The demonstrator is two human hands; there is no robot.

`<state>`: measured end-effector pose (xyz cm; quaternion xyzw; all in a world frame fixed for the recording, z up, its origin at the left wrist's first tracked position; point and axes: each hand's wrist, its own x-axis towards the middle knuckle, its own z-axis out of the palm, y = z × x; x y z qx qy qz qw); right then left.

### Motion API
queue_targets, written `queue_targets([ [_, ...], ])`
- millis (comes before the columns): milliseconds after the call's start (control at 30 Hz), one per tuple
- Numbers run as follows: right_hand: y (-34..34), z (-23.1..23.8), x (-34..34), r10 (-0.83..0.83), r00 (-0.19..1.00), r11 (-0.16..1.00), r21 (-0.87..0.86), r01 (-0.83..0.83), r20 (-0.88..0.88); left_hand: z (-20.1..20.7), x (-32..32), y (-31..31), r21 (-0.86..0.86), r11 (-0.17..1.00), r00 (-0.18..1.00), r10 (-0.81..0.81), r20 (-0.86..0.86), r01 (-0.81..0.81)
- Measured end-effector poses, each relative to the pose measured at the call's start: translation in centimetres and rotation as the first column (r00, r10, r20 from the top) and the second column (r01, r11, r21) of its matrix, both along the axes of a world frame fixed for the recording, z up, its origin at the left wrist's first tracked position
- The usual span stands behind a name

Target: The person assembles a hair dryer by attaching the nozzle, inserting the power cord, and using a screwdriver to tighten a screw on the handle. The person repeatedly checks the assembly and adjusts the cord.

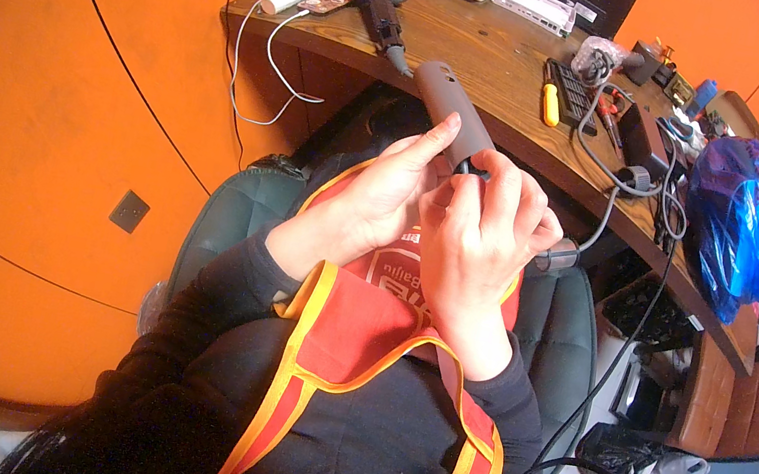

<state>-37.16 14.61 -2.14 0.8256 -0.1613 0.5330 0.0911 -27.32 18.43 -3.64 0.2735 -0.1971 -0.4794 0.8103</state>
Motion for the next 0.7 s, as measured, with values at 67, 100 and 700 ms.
queue_targets([
  [67,-0.1,0.0,0.0,0.015,1.0,1.0,0.009,-0.015,-0.017,-0.1,0.1,0.0,-0.008,1.0,1.0,-0.004,0.007,0.004],
  [100,-0.2,0.0,0.0,0.026,0.999,1.0,0.014,-0.025,-0.026,-0.1,0.2,0.0,0.002,1.0,1.0,-0.013,-0.006,0.013],
  [700,-0.2,0.1,-0.3,0.022,0.998,0.999,0.038,-0.02,-0.05,-0.4,1.2,0.3,0.062,0.996,0.998,-0.057,-0.035,0.059],
])
